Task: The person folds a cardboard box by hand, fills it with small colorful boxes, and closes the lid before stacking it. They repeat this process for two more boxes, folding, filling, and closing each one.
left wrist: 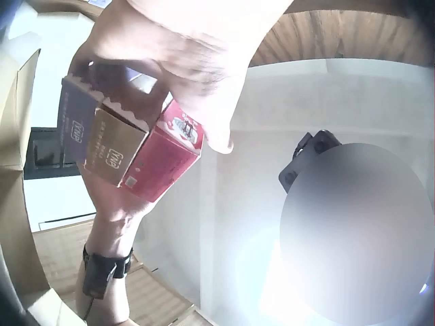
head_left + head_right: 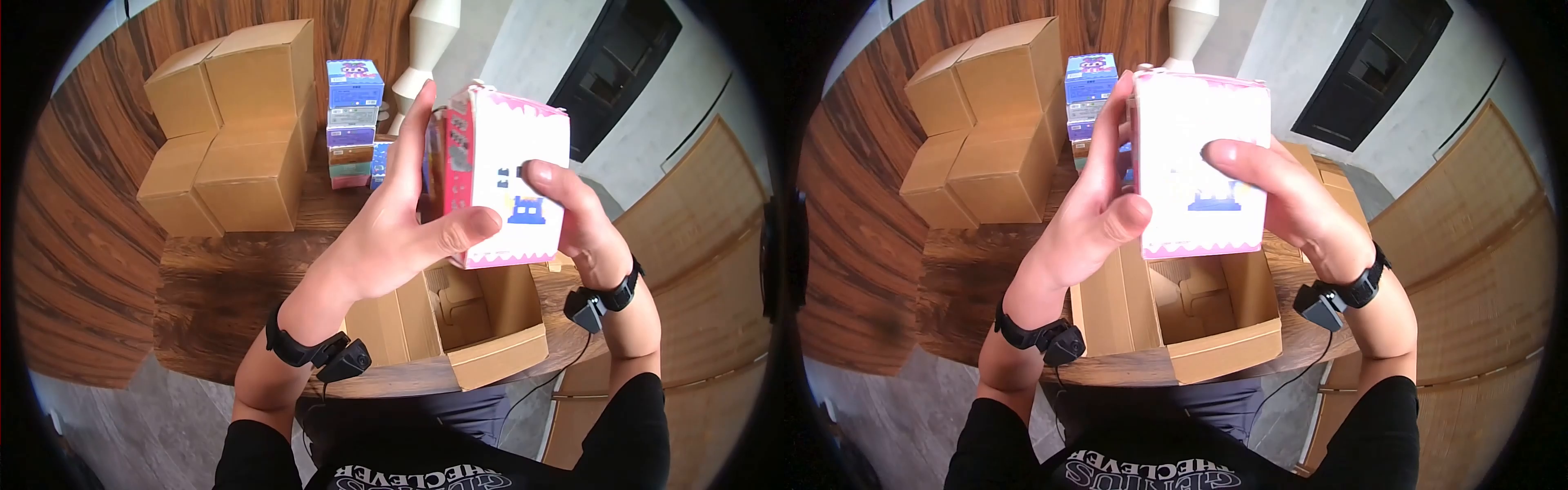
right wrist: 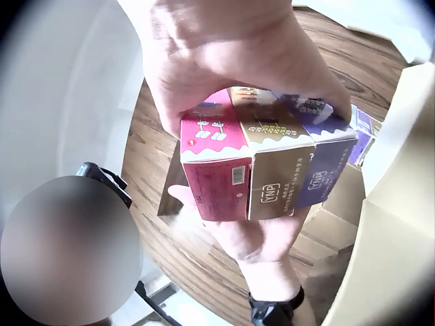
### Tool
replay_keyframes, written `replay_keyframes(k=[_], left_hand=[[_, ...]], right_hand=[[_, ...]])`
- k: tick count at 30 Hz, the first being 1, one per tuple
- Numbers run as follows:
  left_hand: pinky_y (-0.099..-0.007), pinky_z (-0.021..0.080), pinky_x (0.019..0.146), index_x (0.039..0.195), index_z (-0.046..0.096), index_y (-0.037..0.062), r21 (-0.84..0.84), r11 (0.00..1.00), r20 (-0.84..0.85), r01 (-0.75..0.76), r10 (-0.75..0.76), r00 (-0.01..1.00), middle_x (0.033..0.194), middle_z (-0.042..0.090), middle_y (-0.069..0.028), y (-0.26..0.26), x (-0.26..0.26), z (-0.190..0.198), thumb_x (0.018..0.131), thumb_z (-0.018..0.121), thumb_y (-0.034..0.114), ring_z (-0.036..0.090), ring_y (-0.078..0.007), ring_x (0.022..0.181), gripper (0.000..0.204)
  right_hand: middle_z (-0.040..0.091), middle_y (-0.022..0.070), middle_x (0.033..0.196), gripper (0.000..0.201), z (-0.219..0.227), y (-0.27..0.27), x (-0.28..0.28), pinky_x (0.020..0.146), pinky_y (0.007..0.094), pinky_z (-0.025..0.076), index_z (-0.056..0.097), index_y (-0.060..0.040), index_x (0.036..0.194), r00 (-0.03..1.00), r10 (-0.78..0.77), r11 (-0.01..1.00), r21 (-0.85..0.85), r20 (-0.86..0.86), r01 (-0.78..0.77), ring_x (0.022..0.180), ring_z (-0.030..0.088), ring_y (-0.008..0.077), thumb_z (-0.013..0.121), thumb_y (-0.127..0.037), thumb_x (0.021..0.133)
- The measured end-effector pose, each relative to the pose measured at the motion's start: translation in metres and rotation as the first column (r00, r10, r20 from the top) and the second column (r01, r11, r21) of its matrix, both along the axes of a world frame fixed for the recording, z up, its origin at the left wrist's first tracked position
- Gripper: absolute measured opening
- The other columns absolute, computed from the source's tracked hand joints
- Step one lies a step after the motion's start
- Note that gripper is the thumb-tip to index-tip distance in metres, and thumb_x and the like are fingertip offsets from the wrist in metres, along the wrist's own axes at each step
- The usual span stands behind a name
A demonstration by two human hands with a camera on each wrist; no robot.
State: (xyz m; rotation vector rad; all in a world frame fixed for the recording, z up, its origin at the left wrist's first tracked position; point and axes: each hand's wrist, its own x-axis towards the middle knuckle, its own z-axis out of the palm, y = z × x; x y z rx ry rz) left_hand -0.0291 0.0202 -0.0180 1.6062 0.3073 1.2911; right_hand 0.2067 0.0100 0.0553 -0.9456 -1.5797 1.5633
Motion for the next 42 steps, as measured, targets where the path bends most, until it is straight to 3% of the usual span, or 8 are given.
replay_keyframes(k=[5,9,18,22,25,32,40,42], left_hand=[[-0.0459,0.034,0.129,0.173,0.006,-0.0066,-0.216,0.961,-0.322,-0.175,0.099,0.942,0.171,0.033,-0.0368,0.024,-0.006,-0.012,0.101,0.065,0.073,0.037,-0.0389,0.161,0.122],[-0.0419,0.05,0.114,0.162,0.042,-0.0072,-0.148,0.909,-0.797,-0.389,0.124,0.592,0.138,0.07,-0.0269,0.044,-0.003,-0.029,0.102,0.071,0.059,0.067,-0.0322,0.133,0.094],[-0.0371,0.057,0.092,0.132,0.073,-0.0015,-0.185,0.957,-0.75,-0.222,0.009,0.662,0.11,0.08,-0.0137,0.051,0.007,-0.049,0.105,0.074,0.036,0.073,-0.0192,0.101,0.046],[-0.0401,0.055,0.078,0.115,0.077,-0.0012,-0.131,0.944,-0.771,-0.303,0.095,0.63,0.092,0.078,-0.0124,0.047,0.001,-0.042,0.106,0.072,0.035,0.07,-0.0261,0.078,0.038],[-0.0366,0.053,0.066,0.11,0.074,-0.0038,-0.201,0.947,-0.709,-0.251,0.036,0.704,0.079,0.071,-0.0097,0.043,-0.003,-0.038,0.106,0.069,0.029,0.065,-0.0203,0.068,0.033],[-0.0301,0.056,0.058,0.117,0.075,-0.0017,-0.301,0.931,-0.686,-0.208,-0.059,0.726,0.084,0.072,-0.0033,0.047,0.002,-0.046,0.109,0.065,0.026,0.067,-0.0108,0.067,0.031],[-0.0322,0.055,0.058,0.121,0.072,-0.0034,-0.165,0.964,-0.665,-0.211,0.049,0.746,0.083,0.072,-0.0064,0.044,0.01,-0.051,0.111,0.061,0.023,0.067,-0.0137,0.067,0.031],[-0.0332,0.055,0.059,0.122,0.071,-0.0045,-0.146,0.959,-0.689,-0.242,0.077,0.72,0.083,0.072,-0.0077,0.038,0.011,-0.044,0.111,0.06,0.022,0.067,-0.0148,0.066,0.031]], right_hand=[[0.076,0.0164,0.135,0.068,-0.015,0.002,0.048,0.104,0.0381,0.063,0.059,0.003,0.149,0.991,-0.035,0.986,-0.169,-0.126,0.014,0.118,0.078,0.0237,0.077,-0.042,0.102],[0.076,0.016,0.135,0.067,-0.028,0.001,0.073,0.104,0.0395,0.063,0.059,0.003,0.149,0.993,-0.051,0.954,-0.298,-0.11,0.016,0.117,0.079,0.0243,0.079,-0.04,0.101],[0.07,0.0122,0.14,0.079,-0.012,-0.013,0.059,0.11,0.0343,0.055,0.047,-0.0005,0.159,0.959,0.125,0.955,-0.294,0.254,-0.047,0.127,0.068,0.0171,0.082,-0.036,0.097],[0.059,0.0088,0.14,0.083,-0.006,0.0,0.038,0.111,0.0357,0.05,0.044,-0.0085,0.158,0.628,0.115,0.991,-0.046,0.77,-0.126,0.131,0.06,0.0193,0.083,-0.038,0.092],[0.042,0.021,0.156,0.095,-0.002,-0.002,0.018,0.117,0.0464,0.048,0.048,-0.0095,0.157,0.426,0.042,0.996,-0.003,0.904,-0.092,0.141,0.054,0.0397,0.082,-0.059,0.083],[0.044,0.0226,0.156,0.093,-0.05,0.001,-0.014,0.116,0.0586,0.049,0.05,-0.0186,0.157,0.058,-0.124,0.934,0.137,0.991,-0.33,0.144,0.05,0.0492,0.084,-0.056,0.079],[0.035,0.0244,0.165,0.104,-0.115,0.025,-0.026,0.112,0.0623,0.051,0.043,-0.0236,0.163,-0.138,-0.036,0.972,0.002,0.99,-0.236,0.149,0.046,0.0504,0.091,-0.055,0.076],[0.034,0.0311,0.167,0.102,-0.116,0.022,-0.028,0.117,0.0594,0.045,0.039,-0.0113,0.162,-0.239,-0.107,0.926,0.01,0.965,-0.376,0.151,0.044,0.051,0.088,-0.049,0.081]])
